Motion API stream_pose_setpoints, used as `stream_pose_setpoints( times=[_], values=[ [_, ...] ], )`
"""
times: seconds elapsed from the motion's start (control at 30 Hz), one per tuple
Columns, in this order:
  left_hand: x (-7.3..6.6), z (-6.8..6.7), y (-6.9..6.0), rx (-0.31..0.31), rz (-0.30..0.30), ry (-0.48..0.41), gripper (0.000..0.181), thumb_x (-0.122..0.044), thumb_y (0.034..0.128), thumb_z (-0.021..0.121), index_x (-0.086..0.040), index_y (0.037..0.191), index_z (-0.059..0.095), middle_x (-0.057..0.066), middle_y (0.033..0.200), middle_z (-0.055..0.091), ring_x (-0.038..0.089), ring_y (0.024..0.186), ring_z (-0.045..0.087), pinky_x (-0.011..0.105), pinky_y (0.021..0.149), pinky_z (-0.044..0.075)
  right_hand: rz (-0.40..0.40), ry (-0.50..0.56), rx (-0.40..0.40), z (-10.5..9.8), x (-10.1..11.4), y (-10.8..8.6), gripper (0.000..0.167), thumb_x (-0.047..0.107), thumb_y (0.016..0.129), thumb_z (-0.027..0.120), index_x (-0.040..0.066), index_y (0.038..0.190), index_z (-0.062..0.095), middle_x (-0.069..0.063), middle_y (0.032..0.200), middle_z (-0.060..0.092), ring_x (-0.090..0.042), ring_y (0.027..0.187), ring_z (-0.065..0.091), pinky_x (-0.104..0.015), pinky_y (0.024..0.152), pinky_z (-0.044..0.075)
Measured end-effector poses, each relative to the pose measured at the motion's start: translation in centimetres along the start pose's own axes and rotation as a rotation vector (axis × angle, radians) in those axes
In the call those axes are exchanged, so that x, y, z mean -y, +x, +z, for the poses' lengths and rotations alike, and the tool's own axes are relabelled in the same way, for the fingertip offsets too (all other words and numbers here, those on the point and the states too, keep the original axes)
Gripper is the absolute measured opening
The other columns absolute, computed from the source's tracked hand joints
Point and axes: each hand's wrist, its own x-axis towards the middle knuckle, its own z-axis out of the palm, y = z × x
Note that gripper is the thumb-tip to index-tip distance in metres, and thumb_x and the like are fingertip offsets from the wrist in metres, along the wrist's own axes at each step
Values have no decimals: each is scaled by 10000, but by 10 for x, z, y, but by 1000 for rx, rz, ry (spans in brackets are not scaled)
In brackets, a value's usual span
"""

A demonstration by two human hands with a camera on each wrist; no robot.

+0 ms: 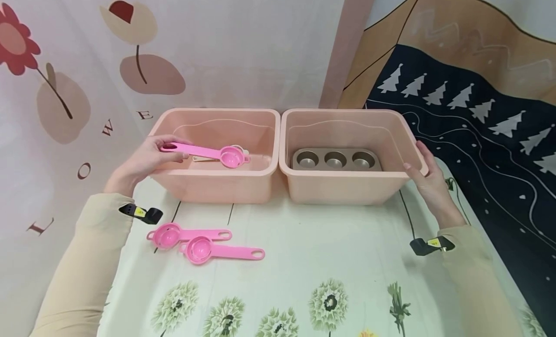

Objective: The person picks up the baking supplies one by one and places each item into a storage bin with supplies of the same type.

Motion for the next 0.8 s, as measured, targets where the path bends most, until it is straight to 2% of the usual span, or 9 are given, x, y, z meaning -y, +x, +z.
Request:
stream_pose_setpoints(
  times=[0.13, 0.33, 0.53, 0.67, 0.8],
  values=[
    [-1, 0, 1, 19, -4, 34, 326, -39, 846, 716, 51, 1155, 658, 29, 915, 642, 126, 752, 564, 226, 639, 463, -7, 77, -1, 1, 0, 0, 658, 107, 985, 536, 266, 1545, 230, -61, 1509, 276, -106, 1288, 333, -67, 917, 323],
    [-2, 0, -1, 55, -15, 65, 339, -92, 851, 733, 26, 1162, 668, 39, 945, 662, 146, 775, 556, 229, 650, 463, -1, 60, -2, 2, 0, 0, 660, 122, 988, 533, 252, 1551, 213, -54, 1515, 273, -102, 1293, 327, -65, 927, 317],
    [-2, -2, -4, 96, -28, 83, 340, -140, 858, 746, 4, 1157, 672, 45, 939, 675, 177, 771, 581, 238, 653, 498, -4, 112, 4, 3, 0, 0, 670, 102, 985, 536, 244, 1551, 208, -58, 1524, 263, -106, 1307, 315, -70, 928, 316],
    [-1, -2, -2, 136, -14, 70, 355, -125, 871, 729, 37, 1176, 651, 66, 938, 684, 199, 798, 624, 233, 677, 520, -20, 151, 8, 4, -1, 0, 671, 81, 984, 534, 219, 1553, 207, -60, 1516, 266, -112, 1306, 314, -75, 931, 318],
    [0, -1, 0, 178, 9, 94, 358, -119, 884, 713, 64, 1184, 641, 106, 919, 689, 195, 785, 631, 229, 673, 524, -32, 181, 10, 5, -1, -1, 667, 64, 982, 532, 205, 1551, 214, -60, 1509, 273, -115, 1306, 313, -79, 932, 322]
  ],
)
